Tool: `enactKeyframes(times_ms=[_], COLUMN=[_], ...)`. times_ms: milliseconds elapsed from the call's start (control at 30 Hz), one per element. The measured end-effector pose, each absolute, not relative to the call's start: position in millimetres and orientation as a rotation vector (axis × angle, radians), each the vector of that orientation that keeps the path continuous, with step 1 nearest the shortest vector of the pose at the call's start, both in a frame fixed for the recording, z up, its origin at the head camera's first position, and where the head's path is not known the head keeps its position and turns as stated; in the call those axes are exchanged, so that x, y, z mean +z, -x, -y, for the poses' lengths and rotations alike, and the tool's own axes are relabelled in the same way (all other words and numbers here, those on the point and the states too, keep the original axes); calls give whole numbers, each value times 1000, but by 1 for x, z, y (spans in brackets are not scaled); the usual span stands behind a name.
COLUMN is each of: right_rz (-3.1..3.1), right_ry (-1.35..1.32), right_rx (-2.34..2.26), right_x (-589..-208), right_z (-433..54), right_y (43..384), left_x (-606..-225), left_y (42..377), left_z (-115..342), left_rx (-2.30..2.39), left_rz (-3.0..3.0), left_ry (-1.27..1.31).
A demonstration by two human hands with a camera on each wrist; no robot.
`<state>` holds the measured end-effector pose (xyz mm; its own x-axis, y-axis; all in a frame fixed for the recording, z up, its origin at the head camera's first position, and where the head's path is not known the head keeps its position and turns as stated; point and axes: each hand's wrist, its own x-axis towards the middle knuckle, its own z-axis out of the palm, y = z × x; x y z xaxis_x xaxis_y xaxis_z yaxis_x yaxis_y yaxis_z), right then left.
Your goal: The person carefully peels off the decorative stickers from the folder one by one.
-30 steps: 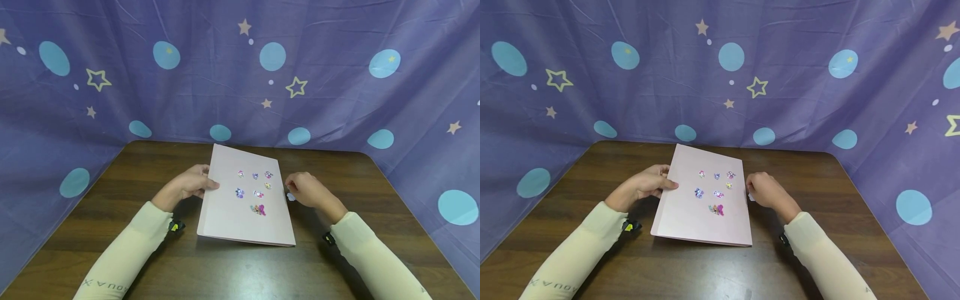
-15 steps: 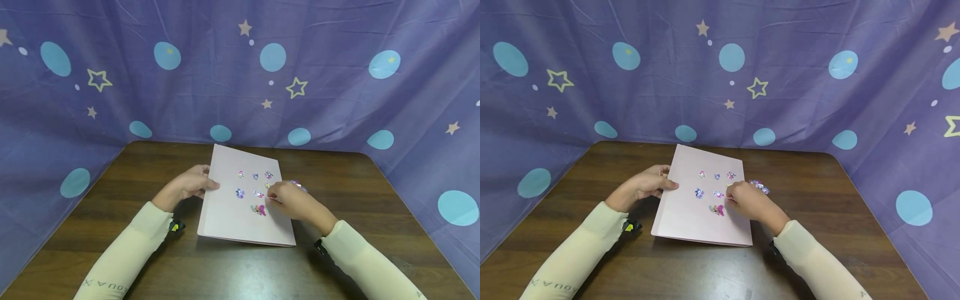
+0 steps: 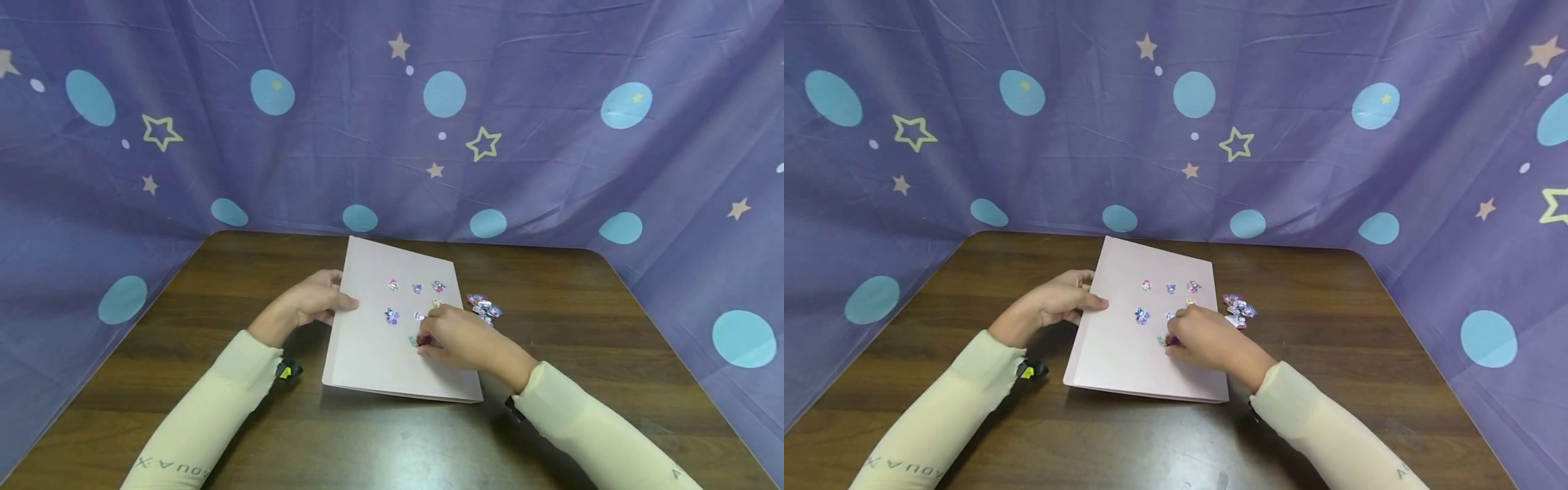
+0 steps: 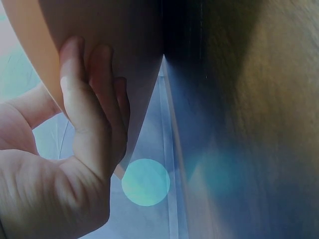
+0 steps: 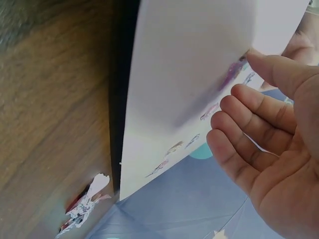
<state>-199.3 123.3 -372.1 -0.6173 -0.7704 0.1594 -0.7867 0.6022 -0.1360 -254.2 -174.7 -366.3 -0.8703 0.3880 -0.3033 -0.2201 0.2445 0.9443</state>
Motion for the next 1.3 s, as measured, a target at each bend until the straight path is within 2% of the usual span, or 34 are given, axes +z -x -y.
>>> enactKeyframes(times_ms=[300,600,1300], right_rz=[2673,2470,2587], right_ry=[-1310,-1319,-1174], right_rx=[119,-265,43], right_x=[-376,-380,-374], right_z=[-115,-110,-124], right_y=[196,188,207], left_x=[-368,-368,-368], left_y=[255,255,255], left_z=[176,175,175], left_rx=[1663,1648,1649], left_rz=[-2043,-2055,-2057], left_ry=[-140,-149,-155])
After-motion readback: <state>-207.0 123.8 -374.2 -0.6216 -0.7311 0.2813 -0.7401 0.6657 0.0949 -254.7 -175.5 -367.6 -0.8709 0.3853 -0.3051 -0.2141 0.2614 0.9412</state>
